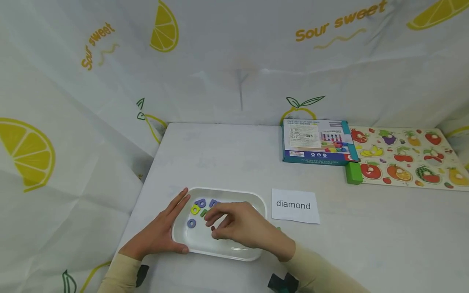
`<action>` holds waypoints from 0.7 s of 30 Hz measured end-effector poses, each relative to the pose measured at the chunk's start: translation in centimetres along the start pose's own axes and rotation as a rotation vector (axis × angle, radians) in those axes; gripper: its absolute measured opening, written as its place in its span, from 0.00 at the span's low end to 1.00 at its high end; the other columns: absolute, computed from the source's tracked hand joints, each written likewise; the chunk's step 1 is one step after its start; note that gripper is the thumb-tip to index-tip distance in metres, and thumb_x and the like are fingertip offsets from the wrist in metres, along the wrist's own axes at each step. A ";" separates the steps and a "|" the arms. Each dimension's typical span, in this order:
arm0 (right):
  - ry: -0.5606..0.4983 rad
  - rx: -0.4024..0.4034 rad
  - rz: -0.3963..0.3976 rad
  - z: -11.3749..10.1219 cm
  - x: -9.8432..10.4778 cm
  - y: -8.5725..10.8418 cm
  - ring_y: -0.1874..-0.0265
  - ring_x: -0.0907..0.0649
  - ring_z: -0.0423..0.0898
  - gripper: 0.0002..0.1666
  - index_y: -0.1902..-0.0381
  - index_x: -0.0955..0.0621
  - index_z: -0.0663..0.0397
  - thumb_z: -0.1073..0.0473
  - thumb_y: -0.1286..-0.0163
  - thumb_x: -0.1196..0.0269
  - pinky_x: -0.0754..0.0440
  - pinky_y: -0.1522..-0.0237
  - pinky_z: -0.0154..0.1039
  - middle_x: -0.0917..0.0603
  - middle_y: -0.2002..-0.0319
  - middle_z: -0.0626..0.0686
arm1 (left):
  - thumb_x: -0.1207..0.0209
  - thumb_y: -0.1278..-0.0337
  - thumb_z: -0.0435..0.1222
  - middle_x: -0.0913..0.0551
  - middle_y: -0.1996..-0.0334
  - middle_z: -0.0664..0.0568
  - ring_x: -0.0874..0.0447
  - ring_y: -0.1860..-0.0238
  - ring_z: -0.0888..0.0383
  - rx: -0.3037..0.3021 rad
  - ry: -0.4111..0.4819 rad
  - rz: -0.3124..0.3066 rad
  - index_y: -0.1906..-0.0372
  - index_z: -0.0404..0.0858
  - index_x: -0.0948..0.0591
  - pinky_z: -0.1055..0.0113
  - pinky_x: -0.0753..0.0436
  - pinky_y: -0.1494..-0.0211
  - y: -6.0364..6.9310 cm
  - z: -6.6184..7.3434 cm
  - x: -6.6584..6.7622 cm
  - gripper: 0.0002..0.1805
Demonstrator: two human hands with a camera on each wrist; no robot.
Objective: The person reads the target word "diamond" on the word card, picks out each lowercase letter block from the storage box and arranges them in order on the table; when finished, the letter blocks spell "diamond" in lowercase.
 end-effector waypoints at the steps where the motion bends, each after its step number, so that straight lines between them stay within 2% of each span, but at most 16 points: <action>1: 0.003 0.009 0.027 -0.1 0.9 0.6 0.67 0.13 0.36 0.16 0.52 0.13 0.45 0.65 0.37 0.27 0.16 0.61 0.34 0.12 0.60 0.40 | 0.24 0.73 0.70 0.62 0.18 0.60 0.38 0.27 0.42 0.008 0.004 0.000 0.17 0.47 0.52 0.40 0.25 0.40 0.0 -0.1 0.0 0.76; 3: 0.009 0.008 0.091 -0.1 2.7 2.0 0.64 0.13 0.38 0.15 0.51 0.12 0.44 0.64 0.35 0.28 0.15 0.59 0.36 0.11 0.57 0.40 | 0.24 0.74 0.70 0.62 0.18 0.60 0.39 0.27 0.40 0.014 0.006 0.003 0.17 0.47 0.51 0.38 0.26 0.40 0.0 -0.1 0.0 0.77; 6: 0.037 -0.034 0.184 0.6 5.1 4.3 0.62 0.14 0.41 0.14 0.51 0.11 0.42 0.61 0.33 0.29 0.15 0.57 0.37 0.11 0.56 0.40 | 0.23 0.75 0.69 0.62 0.18 0.60 0.40 0.27 0.38 0.018 0.011 0.007 0.17 0.46 0.51 0.36 0.28 0.40 0.0 -0.2 0.0 0.77; 9: 0.071 -0.082 0.261 1.9 6.8 6.4 0.60 0.13 0.41 0.14 0.50 0.12 0.40 0.59 0.32 0.29 0.15 0.56 0.36 0.12 0.54 0.40 | 0.24 0.76 0.70 0.62 0.18 0.60 0.39 0.27 0.39 0.019 0.012 0.006 0.17 0.46 0.51 0.36 0.27 0.40 0.1 -0.2 0.0 0.77; 12: 0.125 -0.107 0.348 3.2 8.3 8.2 0.60 0.13 0.40 0.15 0.49 0.13 0.42 0.60 0.33 0.29 0.16 0.58 0.34 0.13 0.53 0.41 | 0.24 0.76 0.70 0.62 0.18 0.60 0.40 0.27 0.39 0.017 0.016 0.006 0.17 0.46 0.51 0.37 0.27 0.39 0.1 -0.2 0.0 0.77; 16: 0.230 -0.177 0.467 5.2 9.6 10.6 0.61 0.13 0.37 0.18 0.49 0.14 0.45 0.64 0.37 0.27 0.16 0.61 0.33 0.12 0.55 0.43 | 0.24 0.76 0.70 0.62 0.18 0.60 0.40 0.26 0.39 0.017 0.017 0.006 0.17 0.46 0.50 0.37 0.27 0.39 0.0 -0.1 0.0 0.77; 21: 0.280 -0.341 0.507 8.4 9.7 12.6 0.66 0.12 0.37 0.18 0.54 0.13 0.48 0.67 0.41 0.24 0.15 0.62 0.34 0.12 0.60 0.45 | 0.22 0.76 0.68 0.62 0.18 0.61 0.39 0.27 0.40 0.027 0.014 0.005 0.17 0.47 0.51 0.38 0.26 0.40 0.1 -0.1 0.0 0.77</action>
Point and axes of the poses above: each hand's wrist, its own y-axis away from the middle knuckle, its own x-axis out of the back of the hand, z = x × y, the point moved 7 cm from there along -y, towards the middle knuckle
